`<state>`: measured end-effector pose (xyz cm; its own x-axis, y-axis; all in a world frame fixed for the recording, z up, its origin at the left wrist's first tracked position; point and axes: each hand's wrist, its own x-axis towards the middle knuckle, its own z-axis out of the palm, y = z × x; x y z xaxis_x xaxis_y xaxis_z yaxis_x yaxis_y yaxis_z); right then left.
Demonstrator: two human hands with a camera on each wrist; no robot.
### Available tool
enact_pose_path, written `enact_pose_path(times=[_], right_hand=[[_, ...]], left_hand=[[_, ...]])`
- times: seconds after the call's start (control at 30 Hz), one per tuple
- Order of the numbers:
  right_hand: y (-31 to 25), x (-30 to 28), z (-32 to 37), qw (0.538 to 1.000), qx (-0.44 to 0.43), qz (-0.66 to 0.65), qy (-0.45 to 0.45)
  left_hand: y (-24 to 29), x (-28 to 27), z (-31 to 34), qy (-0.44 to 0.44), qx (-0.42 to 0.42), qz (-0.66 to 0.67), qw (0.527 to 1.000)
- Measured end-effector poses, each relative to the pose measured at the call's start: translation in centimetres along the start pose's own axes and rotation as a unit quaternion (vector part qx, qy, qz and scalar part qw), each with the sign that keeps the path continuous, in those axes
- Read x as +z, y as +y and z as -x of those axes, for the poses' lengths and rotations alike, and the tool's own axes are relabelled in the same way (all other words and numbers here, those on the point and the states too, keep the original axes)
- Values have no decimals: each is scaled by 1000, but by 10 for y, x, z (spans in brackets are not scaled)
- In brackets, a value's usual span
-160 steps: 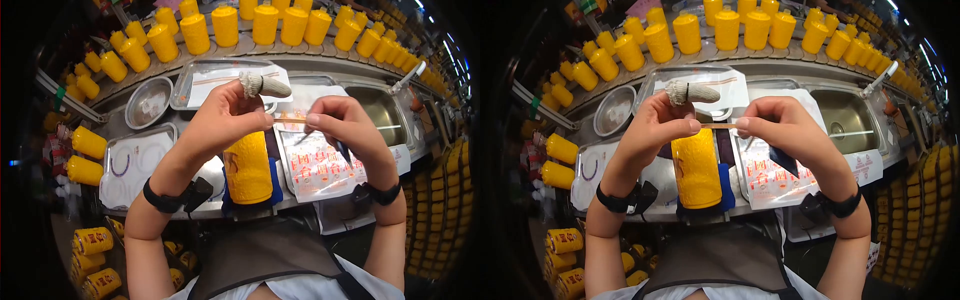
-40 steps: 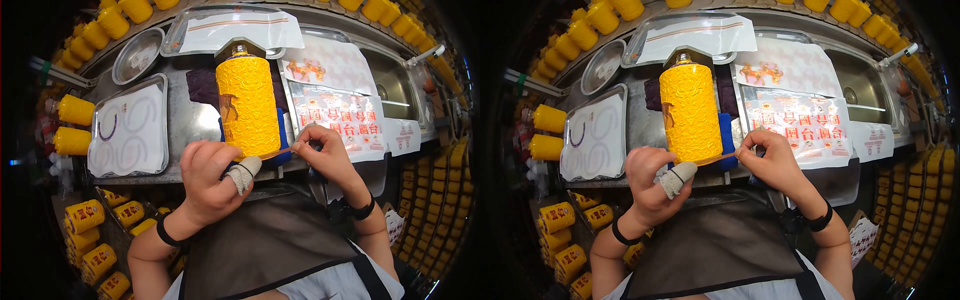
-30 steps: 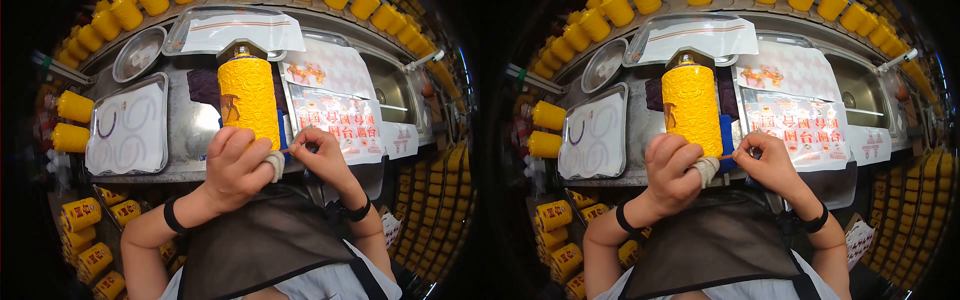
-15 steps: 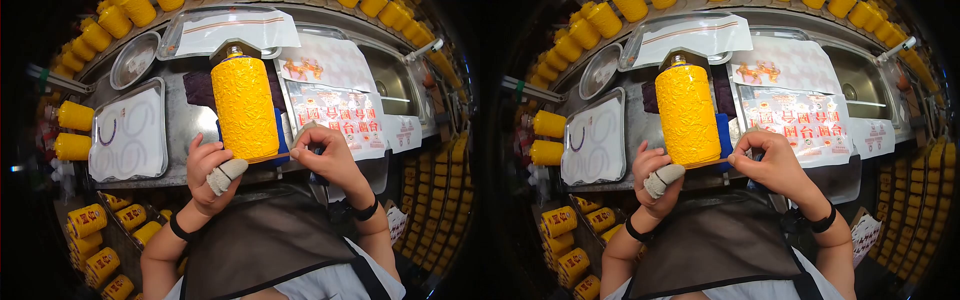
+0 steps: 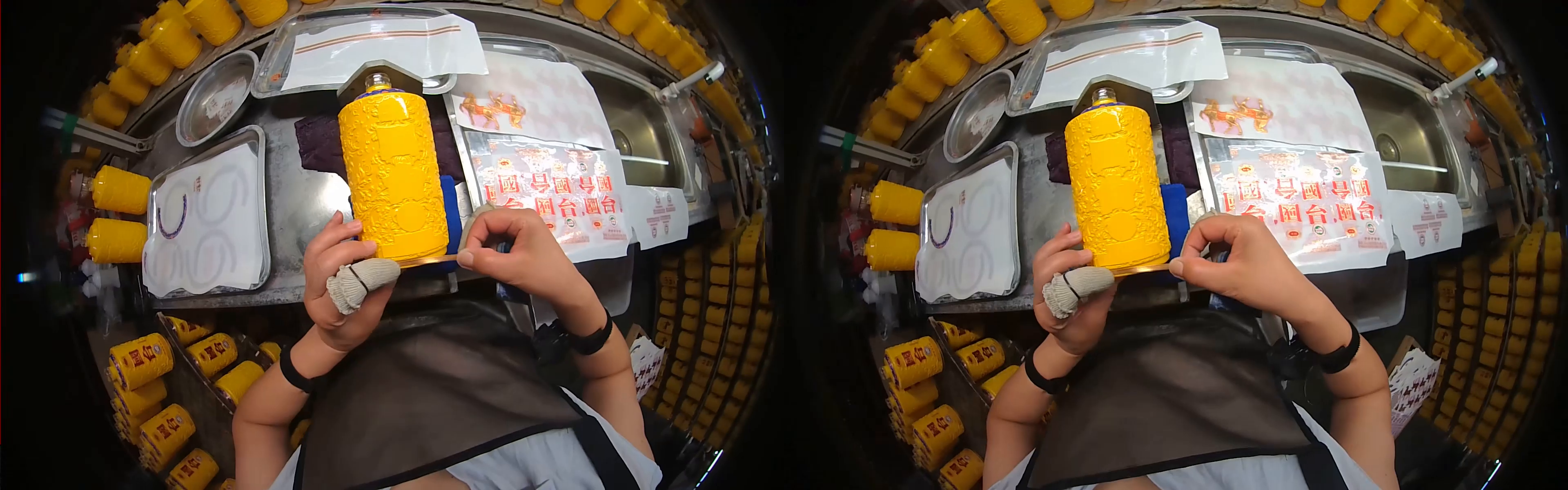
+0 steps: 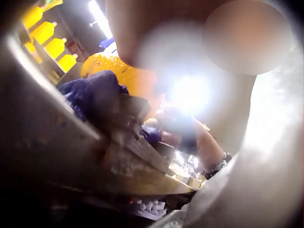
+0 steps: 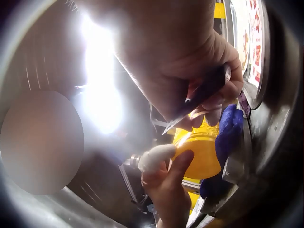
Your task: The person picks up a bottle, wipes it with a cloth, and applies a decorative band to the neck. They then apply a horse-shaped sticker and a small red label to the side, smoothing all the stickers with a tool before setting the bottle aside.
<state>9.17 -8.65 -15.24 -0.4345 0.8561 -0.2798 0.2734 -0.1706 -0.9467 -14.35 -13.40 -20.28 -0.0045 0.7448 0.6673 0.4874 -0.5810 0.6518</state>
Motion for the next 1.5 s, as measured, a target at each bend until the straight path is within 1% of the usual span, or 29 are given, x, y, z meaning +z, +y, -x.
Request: enact_pose_path(times=[0.07,0.13,0.23,0.33,0.43,0.53,0.63,0.77,0.87,0.97,1.0,1.03,1.13,1.23,1.33,1.37,1.47,1.5], right_hand=[[-7,-2,3,1000,10,-6,-19],[-9,-3,6,1000,-3,5,-2],[-14,-5,11,1000,-19,17,12],[-18,-5,15,1000,-21,9,18],[-12,-7,13,999,-8,15,33],[-6,-7,8,998,-4,39,44],[1,-5,4,997,-17,57,48],[15,1,-3,996,-37,48,59],[6,4,-2,996,-30,69,55],[3,8,0,996,-55,59,48],[-1,8,1,996,-47,58,47],[-6,8,2,997,-40,58,44],[-7,6,4,997,-37,66,33],[-7,5,3,996,-51,69,34],[-1,6,1,995,-51,66,53],[1,7,-1,995,-48,65,60],[0,10,-2,994,-29,83,64],[0,10,-2,994,-41,81,58]], left_hand=[[-1,-6,0,-14,15,-8,1000],[0,-10,0,-29,21,-18,999],[-4,-11,6,-13,6,-14,1000],[-3,-13,7,-32,-5,-16,999],[-3,-16,2,-76,66,-66,993],[4,-14,-5,-80,99,-117,985],[7,-15,-18,-116,152,-144,971],[6,-1,-31,-141,198,-114,963],[0,-2,-25,-74,168,-78,980],[-4,-2,0,-17,35,-27,999],[-5,-2,5,7,-9,-10,1000],[-5,-3,8,6,-29,9,1000],[-7,-9,8,-21,23,-18,999],[-1,-12,-1,-63,100,-109,987],[1,-11,-12,-92,159,-128,974],[4,-6,-17,-82,171,-114,975],[4,-2,-21,-108,175,-118,971],[1,1,-21,-62,168,-82,980]])
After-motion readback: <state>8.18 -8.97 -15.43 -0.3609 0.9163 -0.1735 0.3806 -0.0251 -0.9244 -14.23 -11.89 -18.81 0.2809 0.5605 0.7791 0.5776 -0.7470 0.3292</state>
